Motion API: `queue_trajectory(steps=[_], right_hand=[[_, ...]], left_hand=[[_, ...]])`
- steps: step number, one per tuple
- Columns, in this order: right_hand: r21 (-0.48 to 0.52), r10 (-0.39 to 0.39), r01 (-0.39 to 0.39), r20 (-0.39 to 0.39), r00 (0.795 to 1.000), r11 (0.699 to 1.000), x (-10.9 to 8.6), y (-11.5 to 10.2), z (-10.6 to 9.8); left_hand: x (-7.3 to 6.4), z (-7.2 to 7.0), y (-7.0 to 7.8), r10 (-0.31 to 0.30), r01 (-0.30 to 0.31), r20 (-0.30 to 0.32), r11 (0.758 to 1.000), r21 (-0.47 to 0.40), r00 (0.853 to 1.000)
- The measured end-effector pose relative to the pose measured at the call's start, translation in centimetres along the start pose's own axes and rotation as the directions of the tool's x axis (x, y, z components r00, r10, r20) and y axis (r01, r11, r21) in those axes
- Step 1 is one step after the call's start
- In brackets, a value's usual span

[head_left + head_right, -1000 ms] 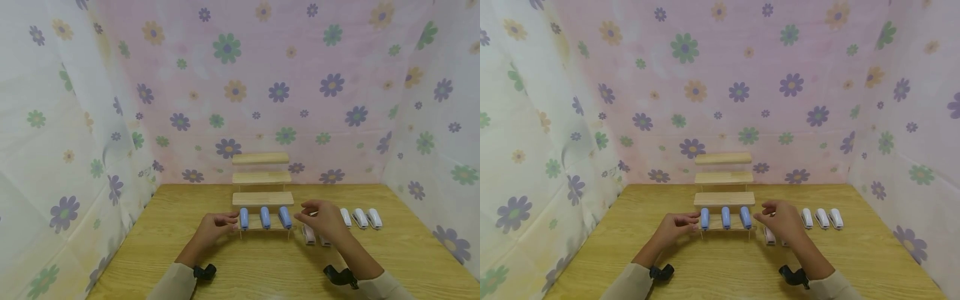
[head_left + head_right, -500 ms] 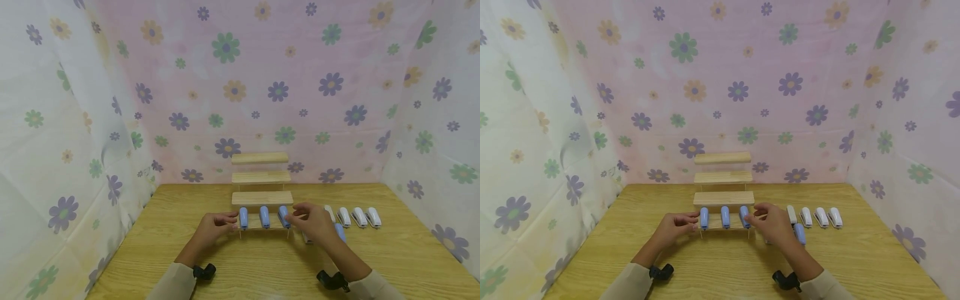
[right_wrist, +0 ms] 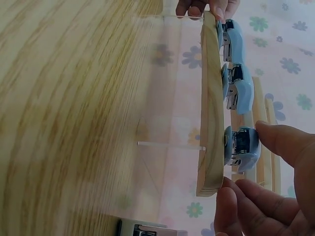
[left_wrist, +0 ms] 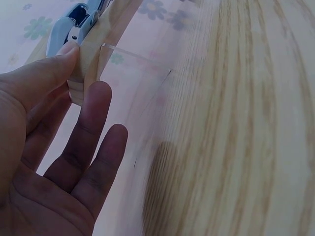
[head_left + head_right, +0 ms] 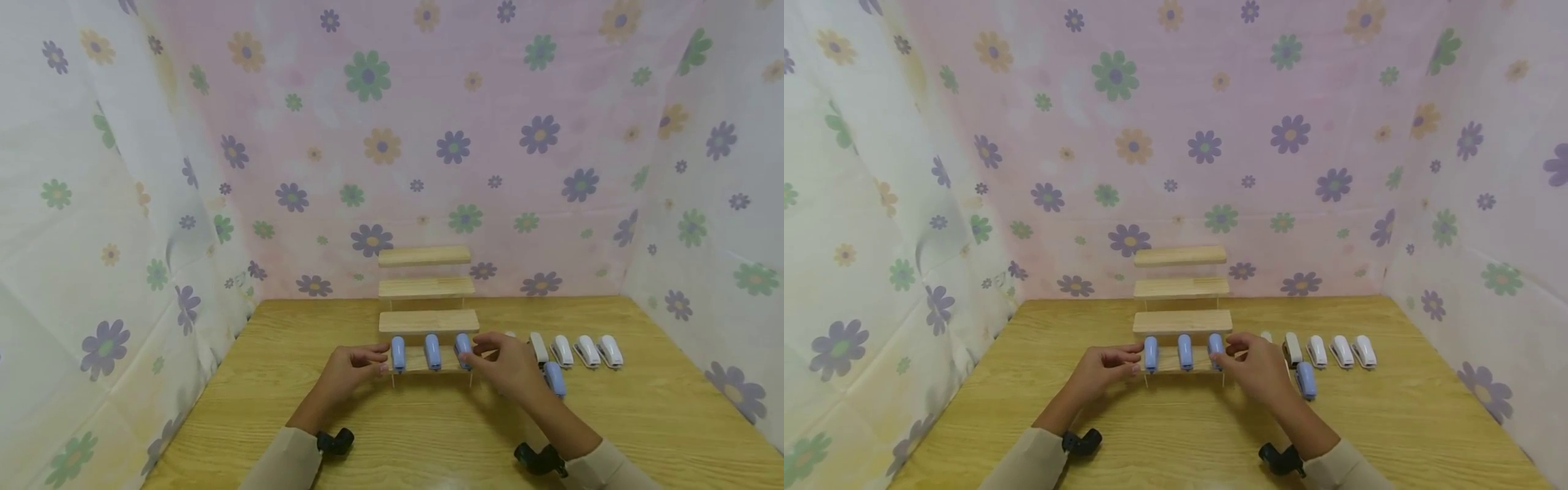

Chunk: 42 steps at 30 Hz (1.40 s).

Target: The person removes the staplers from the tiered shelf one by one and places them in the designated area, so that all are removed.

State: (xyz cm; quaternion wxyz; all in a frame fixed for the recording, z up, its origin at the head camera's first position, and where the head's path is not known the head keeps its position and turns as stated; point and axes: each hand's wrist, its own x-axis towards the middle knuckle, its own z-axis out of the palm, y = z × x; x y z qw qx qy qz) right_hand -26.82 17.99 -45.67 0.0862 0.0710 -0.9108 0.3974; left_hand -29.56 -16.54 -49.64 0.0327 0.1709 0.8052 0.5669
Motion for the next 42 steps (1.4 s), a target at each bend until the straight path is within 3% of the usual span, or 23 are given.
queue_trajectory(steps=[9,18,31,42], right_hand=[[0.024,0.008,-0.008,0.017,1.000,1.000,-0.35,-0.36,0.04],[0.044,0.002,-0.003,0.010,1.000,0.999,-0.28,-0.69,-0.03],[0.058,0.020,-0.021,0.026,0.999,0.998,-0.33,-0.70,-0.15],[0.037,0.042,-0.043,0.040,0.998,0.998,-0.26,-1.04,-0.76]], left_hand=[[-0.09,0.11,-0.16,-0.006,0.006,0.000,0.999,-0.032,1.000],[0.12,-0.07,-0.19,0.001,-0.001,0.001,1.000,-0.001,1.000],[0.00,0.10,-0.57,-0.001,0.002,0.003,0.998,-0.057,1.000],[0.25,0.10,-0.33,0.003,-0.003,-0.003,0.998,-0.063,1.000]])
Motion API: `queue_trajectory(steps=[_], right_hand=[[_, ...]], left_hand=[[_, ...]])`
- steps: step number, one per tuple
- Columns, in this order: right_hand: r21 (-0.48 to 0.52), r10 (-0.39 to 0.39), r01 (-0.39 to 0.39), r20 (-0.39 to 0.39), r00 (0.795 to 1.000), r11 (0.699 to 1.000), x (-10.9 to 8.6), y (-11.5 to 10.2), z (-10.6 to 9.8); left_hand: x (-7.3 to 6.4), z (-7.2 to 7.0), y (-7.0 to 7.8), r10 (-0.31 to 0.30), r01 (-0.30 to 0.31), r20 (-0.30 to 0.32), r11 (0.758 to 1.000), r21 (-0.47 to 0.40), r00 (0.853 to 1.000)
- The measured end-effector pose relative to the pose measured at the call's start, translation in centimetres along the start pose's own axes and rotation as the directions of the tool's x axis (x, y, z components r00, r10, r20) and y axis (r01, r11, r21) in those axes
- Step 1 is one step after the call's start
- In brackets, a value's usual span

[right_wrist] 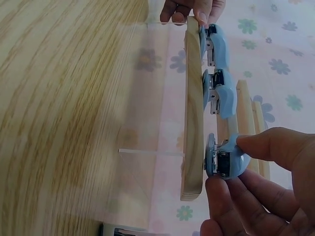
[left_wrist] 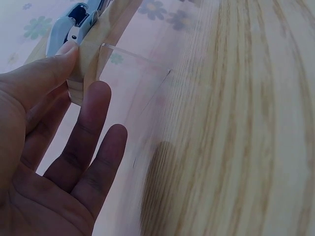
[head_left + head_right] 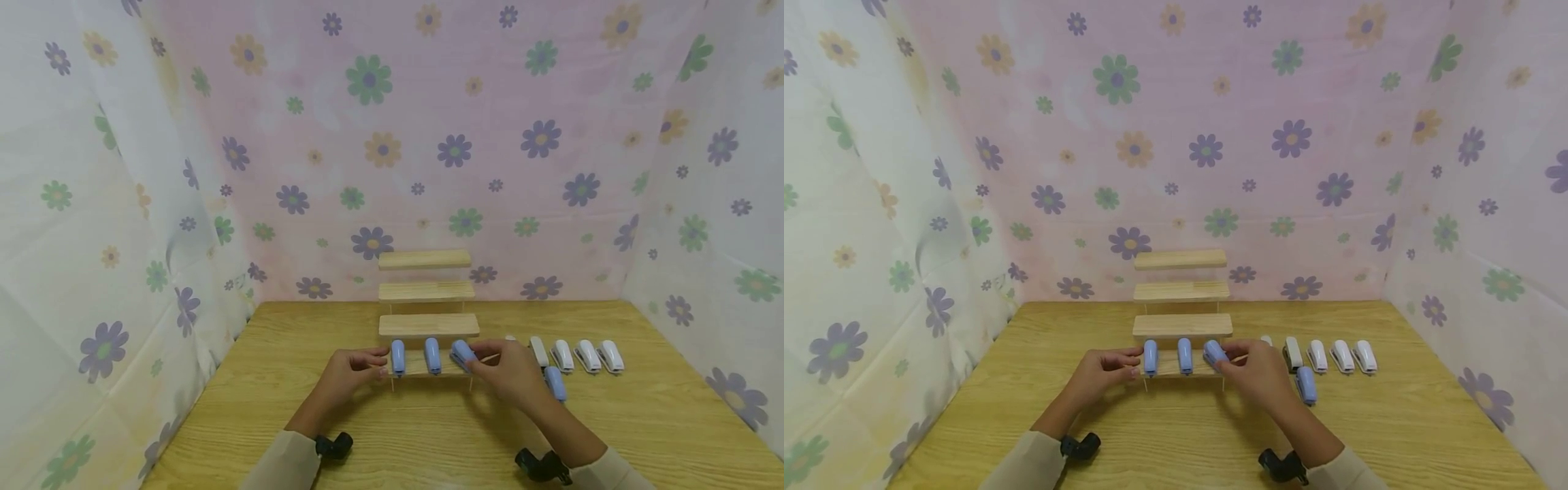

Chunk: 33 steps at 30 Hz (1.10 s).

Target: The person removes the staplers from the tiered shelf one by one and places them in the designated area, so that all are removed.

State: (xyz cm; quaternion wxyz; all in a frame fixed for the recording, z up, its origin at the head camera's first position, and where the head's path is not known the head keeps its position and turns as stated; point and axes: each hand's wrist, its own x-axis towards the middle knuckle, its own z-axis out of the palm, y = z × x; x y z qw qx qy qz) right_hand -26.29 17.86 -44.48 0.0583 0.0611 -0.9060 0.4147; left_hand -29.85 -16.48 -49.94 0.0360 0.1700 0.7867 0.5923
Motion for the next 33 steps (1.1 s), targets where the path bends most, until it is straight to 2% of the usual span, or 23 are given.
queue_trajectory(steps=[14,24,33], right_hand=[[0.005,-0.022,0.022,-0.007,1.000,1.000,-0.6,0.1,-1.6],[-0.001,-0.011,0.011,-0.008,1.000,1.000,-0.6,1.1,-2.8],[-0.051,0.011,-0.013,-0.025,1.000,0.999,-1.9,2.8,-4.9]], left_hand=[[0.0,0.1,0.4,0.003,-0.003,0.002,1.000,-0.002,1.000],[0.0,0.1,0.2,0.011,-0.011,-0.005,1.000,0.012,1.000],[-0.1,-0.1,0.1,-0.009,0.008,0.008,0.999,0.044,1.000]])
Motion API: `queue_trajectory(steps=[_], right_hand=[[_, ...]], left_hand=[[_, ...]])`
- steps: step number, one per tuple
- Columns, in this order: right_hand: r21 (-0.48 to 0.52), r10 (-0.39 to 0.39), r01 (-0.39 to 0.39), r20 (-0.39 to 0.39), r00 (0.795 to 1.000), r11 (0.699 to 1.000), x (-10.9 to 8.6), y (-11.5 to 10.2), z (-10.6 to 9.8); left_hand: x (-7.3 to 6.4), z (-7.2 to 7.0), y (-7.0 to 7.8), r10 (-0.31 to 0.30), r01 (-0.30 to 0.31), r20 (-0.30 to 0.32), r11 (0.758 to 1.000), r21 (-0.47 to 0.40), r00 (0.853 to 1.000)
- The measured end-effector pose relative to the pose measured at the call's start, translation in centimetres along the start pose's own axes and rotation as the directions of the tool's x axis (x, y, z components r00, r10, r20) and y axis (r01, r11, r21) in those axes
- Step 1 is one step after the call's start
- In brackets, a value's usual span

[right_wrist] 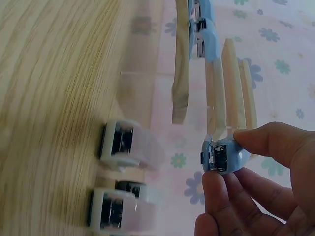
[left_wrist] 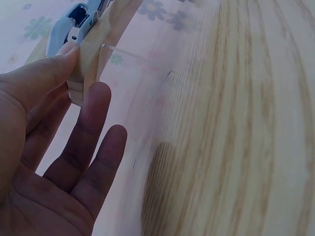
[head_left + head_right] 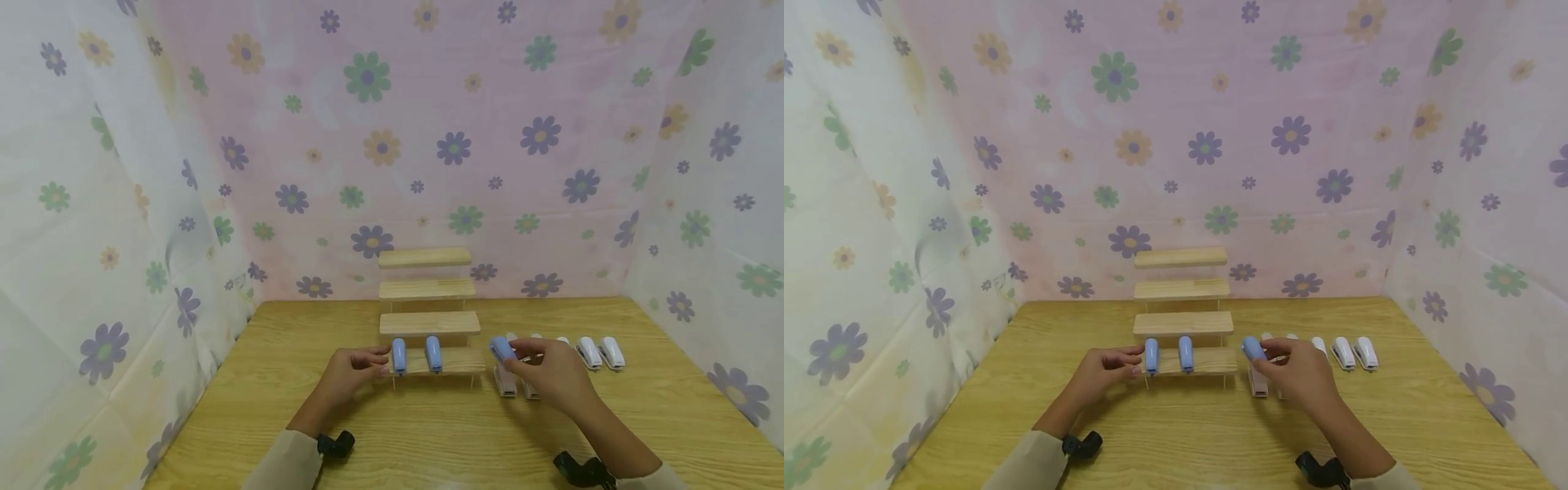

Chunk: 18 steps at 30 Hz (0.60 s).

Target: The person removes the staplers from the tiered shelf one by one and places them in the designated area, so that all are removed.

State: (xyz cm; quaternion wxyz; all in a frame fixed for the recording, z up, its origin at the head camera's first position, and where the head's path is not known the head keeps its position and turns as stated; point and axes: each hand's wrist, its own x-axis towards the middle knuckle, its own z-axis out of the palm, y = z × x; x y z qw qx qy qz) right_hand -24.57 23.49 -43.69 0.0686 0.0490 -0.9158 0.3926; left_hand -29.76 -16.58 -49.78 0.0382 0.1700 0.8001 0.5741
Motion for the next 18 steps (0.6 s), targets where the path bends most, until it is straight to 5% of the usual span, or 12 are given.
queue_trajectory(steps=[18], right_hand=[[-0.100,0.029,-0.031,-0.016,0.999,0.994,-1.4,3.6,-3.6]], left_hand=[[0.2,0.0,-0.3,0.006,-0.005,0.012,1.000,-0.025,1.000]])
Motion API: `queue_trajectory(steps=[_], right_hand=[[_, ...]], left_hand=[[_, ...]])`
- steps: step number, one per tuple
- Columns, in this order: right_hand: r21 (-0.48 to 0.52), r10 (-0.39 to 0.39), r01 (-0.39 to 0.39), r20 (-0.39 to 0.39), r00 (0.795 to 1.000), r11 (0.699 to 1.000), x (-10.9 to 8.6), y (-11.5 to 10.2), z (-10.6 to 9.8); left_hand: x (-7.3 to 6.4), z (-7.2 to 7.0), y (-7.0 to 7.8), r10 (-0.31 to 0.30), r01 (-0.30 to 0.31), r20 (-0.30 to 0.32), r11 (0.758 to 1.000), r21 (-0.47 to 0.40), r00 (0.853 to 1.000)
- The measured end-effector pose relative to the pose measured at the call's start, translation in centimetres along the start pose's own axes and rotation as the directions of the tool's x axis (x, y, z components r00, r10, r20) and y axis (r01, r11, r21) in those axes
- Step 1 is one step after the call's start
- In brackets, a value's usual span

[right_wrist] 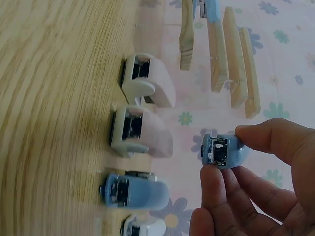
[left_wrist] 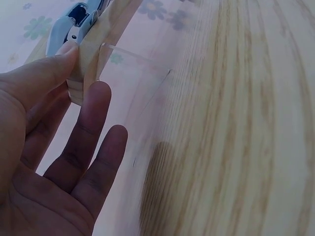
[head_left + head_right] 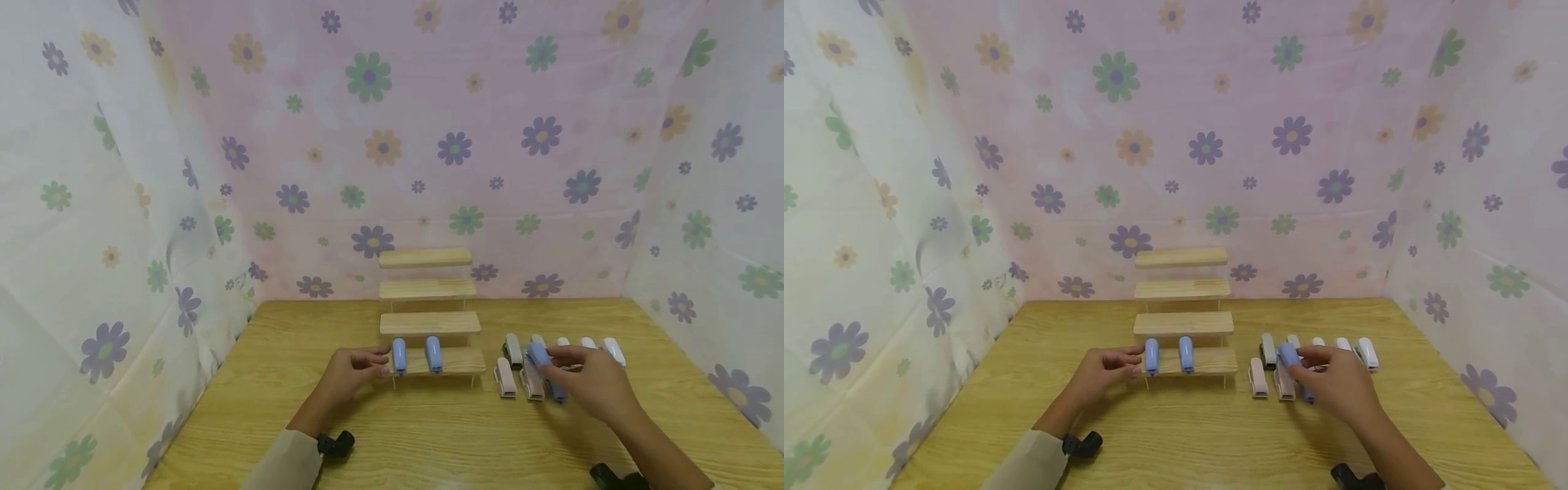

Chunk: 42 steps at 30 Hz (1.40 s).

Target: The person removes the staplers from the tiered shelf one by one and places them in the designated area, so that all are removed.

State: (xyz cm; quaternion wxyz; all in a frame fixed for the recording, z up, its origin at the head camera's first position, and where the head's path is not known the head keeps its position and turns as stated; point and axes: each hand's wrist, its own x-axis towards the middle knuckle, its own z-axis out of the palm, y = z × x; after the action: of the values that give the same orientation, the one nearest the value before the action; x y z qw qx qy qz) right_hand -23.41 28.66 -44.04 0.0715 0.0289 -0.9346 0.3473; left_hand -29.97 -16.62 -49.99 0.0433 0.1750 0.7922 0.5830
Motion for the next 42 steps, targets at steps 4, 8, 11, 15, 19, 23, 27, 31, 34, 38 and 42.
queue_trajectory(steps=[4,8,11,15,19,23,27,31,34,38,42], right_hand=[[-0.029,0.020,-0.020,0.008,1.000,0.999,0.0,0.9,-0.8],[-0.072,0.043,-0.042,0.015,0.999,0.997,-0.1,1.9,-1.6],[-0.087,0.061,-0.058,0.026,0.998,0.995,-0.2,2.5,-2.1],[-0.092,0.074,-0.070,0.034,0.997,0.993,-0.2,3.0,-2.6],[-0.090,0.112,-0.107,0.056,0.992,0.990,-0.1,3.5,-3.2],[-0.079,0.158,-0.150,0.099,0.983,0.985,0.1,4.2,-3.7],[-0.067,0.184,-0.176,0.127,0.975,0.982,0.3,5.1,-3.9],[-0.057,0.210,-0.203,0.160,0.965,0.978,0.5,5.9,-3.9],[-0.045,0.222,-0.218,0.190,0.956,0.975,0.6,6.3,-3.8],[-0.022,0.218,-0.218,0.208,0.954,0.976,0.6,6.6,-3.4],[-0.013,0.210,-0.212,0.207,0.956,0.977,0.7,7.0,-2.8]], left_hand=[[0.0,0.1,-0.3,0.008,-0.008,-0.004,1.000,-0.012,1.000],[0.2,0.3,-0.2,0.017,-0.017,-0.003,1.000,-0.013,1.000],[0.2,0.5,0.0,0.008,-0.008,-0.001,1.000,-0.011,1.000],[0.0,0.5,0.2,0.002,-0.002,-0.009,1.000,-0.004,1.000],[-0.1,0.4,0.3,0.001,-0.002,-0.010,1.000,-0.004,1.000],[-0.1,0.3,0.3,0.003,-0.003,-0.003,1.000,-0.016,1.000],[-0.3,0.3,0.4,0.000,0.000,0.000,1.000,-0.028,1.000],[-0.3,0.3,0.5,-0.010,0.010,-0.005,1.000,-0.026,1.000],[-0.2,0.3,0.5,-0.012,0.012,-0.009,1.000,-0.023,1.000],[-0.2,0.3,0.5,-0.010,0.009,-0.013,1.000,-0.011,1.000],[-0.1,0.2,0.4,-0.006,0.006,-0.014,1.000,0.002,1.000]])
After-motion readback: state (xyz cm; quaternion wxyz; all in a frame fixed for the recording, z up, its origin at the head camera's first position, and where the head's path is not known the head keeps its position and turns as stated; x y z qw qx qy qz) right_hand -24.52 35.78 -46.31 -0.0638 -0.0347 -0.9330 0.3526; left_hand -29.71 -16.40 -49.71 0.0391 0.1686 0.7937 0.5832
